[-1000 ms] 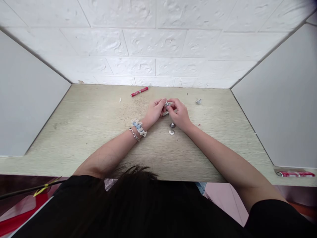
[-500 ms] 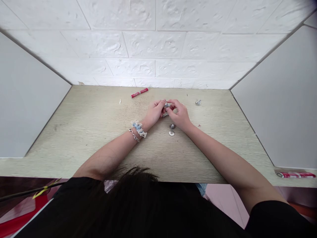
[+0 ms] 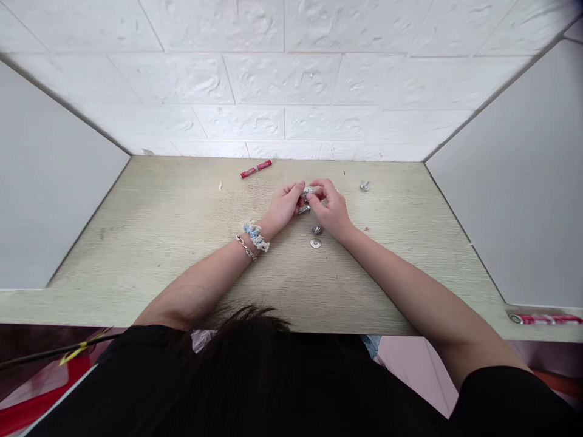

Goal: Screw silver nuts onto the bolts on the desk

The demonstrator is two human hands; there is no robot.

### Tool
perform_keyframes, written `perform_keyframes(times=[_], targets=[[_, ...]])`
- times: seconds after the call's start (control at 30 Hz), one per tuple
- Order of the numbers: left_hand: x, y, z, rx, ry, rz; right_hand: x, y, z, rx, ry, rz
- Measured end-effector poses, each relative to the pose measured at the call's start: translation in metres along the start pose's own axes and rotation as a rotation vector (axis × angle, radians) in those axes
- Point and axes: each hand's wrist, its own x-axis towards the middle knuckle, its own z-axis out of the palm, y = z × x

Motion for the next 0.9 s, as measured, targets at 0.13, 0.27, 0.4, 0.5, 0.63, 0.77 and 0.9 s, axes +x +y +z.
perform_keyframes(times=[0.13, 0.27, 0.4, 0.5, 0.63, 0.77, 0.9], targets=[[0.0, 0.0005, 0.0007, -0.028, 0.004, -0.005, 0.0011, -0.0006, 0.0007, -0.061, -0.02, -0.051], [-0.0009, 0.0012, 0.0007, 0.01, 0.006, 0.012, 0.0018, 0.0004, -0.0009, -0.007, -0.06, 0.032], [-0.0013, 0.0011, 0.0003, 0.008, 0.003, 0.005, 0.0018, 0.0039, -0.0011, 0.108, -0.018, 0.162], [-0.0008, 0.0006, 0.0002, 0.003, 0.003, 0.012, 0.0017, 0.0041, 0.0, 0.124, -0.008, 0.086], [0.0001, 0.0006, 0.0003, -0.009, 0.003, 0.013, 0.0016, 0.002, 0.0013, 0.021, -0.065, -0.066], [0.0003, 0.0002, 0.0002, -0.005, 0.009, 0.011, 0.0018, 0.0005, 0.0001, -0.055, -0.064, -0.069], [-0.0004, -0.0002, 0.0005, 0.008, -0.004, 0.017, 0.002, -0.0012, -0.0021, -0.035, -0.083, -0.043]])
